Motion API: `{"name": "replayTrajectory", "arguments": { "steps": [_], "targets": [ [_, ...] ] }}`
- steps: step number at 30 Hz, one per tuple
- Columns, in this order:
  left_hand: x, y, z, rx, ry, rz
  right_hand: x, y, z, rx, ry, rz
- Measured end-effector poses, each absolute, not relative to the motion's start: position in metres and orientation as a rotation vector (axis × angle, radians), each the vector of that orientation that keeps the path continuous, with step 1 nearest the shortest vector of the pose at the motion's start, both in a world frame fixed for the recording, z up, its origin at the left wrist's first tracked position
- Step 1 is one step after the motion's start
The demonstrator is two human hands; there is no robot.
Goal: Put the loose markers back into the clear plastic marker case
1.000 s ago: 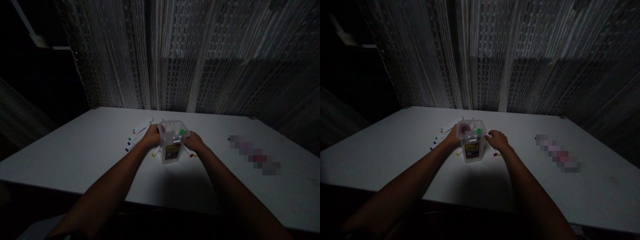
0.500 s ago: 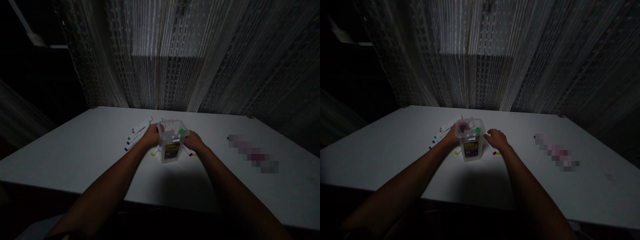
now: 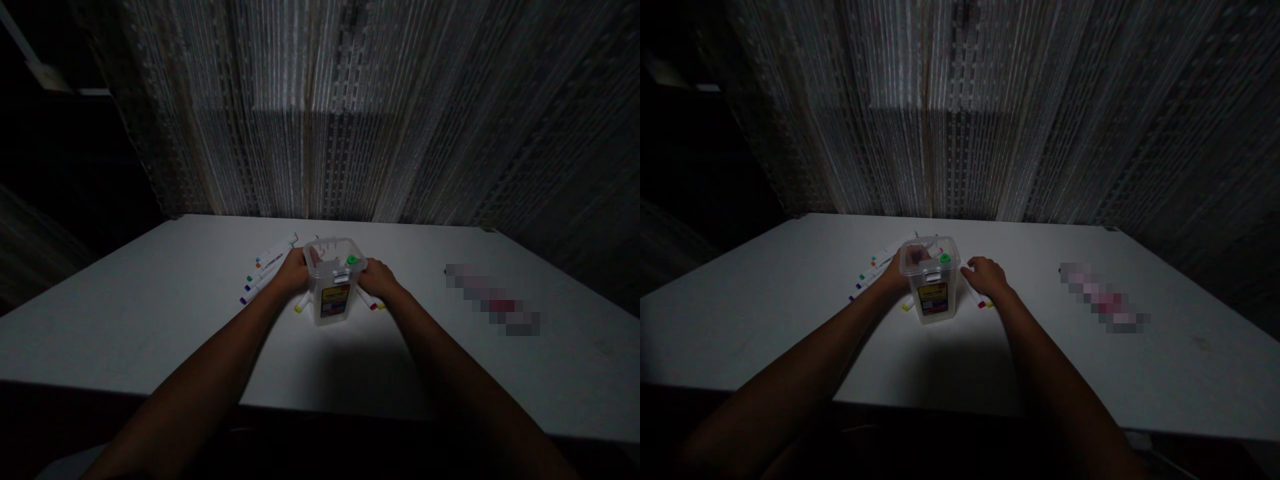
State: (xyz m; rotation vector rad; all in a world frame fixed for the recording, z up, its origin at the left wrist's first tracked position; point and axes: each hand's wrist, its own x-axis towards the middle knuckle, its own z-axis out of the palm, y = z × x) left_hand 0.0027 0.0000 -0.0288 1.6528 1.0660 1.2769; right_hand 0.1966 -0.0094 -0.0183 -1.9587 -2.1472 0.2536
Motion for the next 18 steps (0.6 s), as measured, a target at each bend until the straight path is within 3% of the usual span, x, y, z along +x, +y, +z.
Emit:
{"name": "replayTrajectory", "arguments": {
  "steps": [14, 18],
  "targets": [
    [0.001, 0.004, -0.028, 1.676, 1.036, 1.275, 0.196, -0.012, -0.017, -1.958, -2.124, 0.256],
    [0.002, 0.005, -0.027, 1.682, 1.048, 1.310, 0.194, -0.017, -0.010, -1.855, -2.097, 0.075]
  ]
}}
